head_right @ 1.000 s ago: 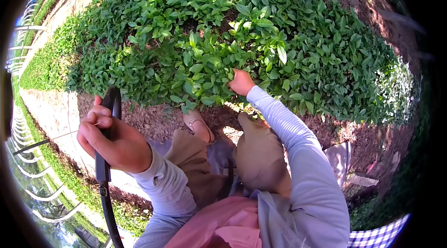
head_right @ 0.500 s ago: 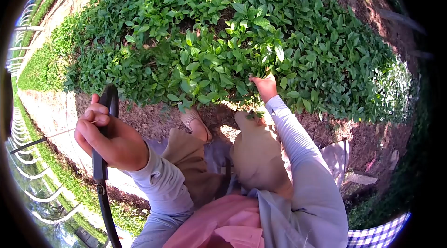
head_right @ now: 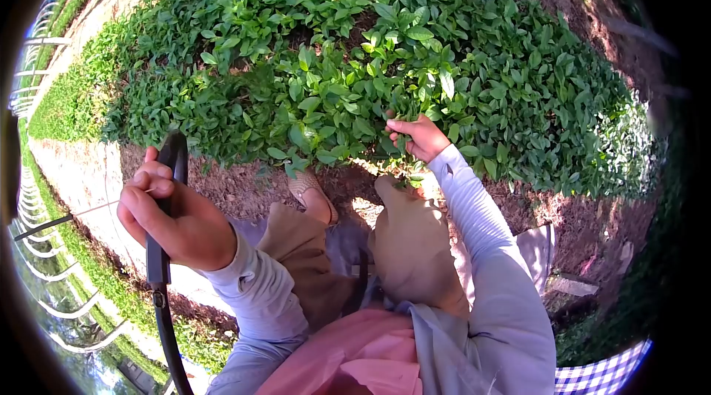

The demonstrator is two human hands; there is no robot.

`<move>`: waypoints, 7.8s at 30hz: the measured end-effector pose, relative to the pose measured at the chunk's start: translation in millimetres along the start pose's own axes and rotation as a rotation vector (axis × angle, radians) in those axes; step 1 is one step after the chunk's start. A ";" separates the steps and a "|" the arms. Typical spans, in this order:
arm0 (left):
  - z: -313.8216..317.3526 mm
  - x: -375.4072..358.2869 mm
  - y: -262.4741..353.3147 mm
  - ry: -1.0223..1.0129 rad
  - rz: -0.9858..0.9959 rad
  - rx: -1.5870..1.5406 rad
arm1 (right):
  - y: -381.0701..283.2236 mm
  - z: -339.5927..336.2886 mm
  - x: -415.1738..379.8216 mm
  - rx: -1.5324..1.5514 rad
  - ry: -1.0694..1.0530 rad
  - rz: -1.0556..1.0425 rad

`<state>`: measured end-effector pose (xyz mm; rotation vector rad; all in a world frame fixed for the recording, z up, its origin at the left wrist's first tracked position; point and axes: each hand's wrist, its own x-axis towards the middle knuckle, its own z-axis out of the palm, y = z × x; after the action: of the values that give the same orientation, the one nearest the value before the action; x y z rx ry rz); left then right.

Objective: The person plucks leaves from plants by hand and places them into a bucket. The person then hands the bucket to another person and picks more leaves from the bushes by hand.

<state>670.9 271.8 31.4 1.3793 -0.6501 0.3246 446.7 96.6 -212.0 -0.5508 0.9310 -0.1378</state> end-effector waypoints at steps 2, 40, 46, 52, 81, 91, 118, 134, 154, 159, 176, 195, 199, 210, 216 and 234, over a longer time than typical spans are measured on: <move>3.6 2.2 0.8 0.006 0.009 -0.009 | -13.6 9.3 3.8 -0.038 0.126 -0.118; -4.4 9.0 -7.9 0.039 0.007 0.044 | -4.3 44.7 51.0 -0.093 0.048 -0.076; -10.0 15.4 -6.1 0.089 0.010 0.027 | -0.9 45.9 50.4 -0.568 -0.011 -0.196; -25.2 23.5 -9.4 0.081 0.009 -0.034 | 11.6 85.0 77.7 -1.546 -0.136 -0.806; -38.3 31.0 -13.3 0.134 -0.007 0.004 | 26.7 142.2 133.5 -0.235 0.297 -0.127; -41.5 28.3 -16.3 0.130 -0.017 0.074 | 45.2 131.0 34.7 -0.053 -0.138 -0.304; -37.1 26.9 -13.1 0.071 -0.027 0.063 | 49.5 173.4 54.2 -0.416 -0.344 -0.115; -27.1 26.2 -13.9 0.041 -0.003 0.043 | -36.0 91.0 178.4 -1.084 0.077 -1.032; -23.2 25.0 -14.7 0.041 -0.008 0.072 | -74.5 131.7 186.9 -1.060 0.278 -0.986; -20.3 25.5 -16.4 0.035 -0.012 0.068 | -66.8 126.9 182.5 -0.768 0.167 -0.542; -10.9 19.9 -12.6 0.027 -0.015 0.052 | -76.1 68.0 153.5 -0.962 0.233 -0.545; -8.6 17.7 -10.3 -0.002 -0.019 0.033 | -70.0 8.7 74.1 0.470 0.035 -0.422; -7.7 18.1 -10.5 -0.032 -0.013 0.037 | -46.5 20.6 97.6 0.359 0.233 -0.330; -7.7 18.8 -15.6 -0.006 -0.043 0.045 | -44.7 43.0 172.1 -0.307 0.514 -0.695; -8.7 19.3 -16.6 -0.013 -0.013 0.052 | -65.6 29.9 123.5 0.517 -0.269 -0.133; 0.8 20.9 -25.0 -0.023 -0.070 0.052 | -125.9 102.8 197.3 0.047 0.327 -0.746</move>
<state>701.4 263.2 24.0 1.4536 -0.6150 0.2717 661.4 -38.8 -242.5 -0.8278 0.9949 -0.9414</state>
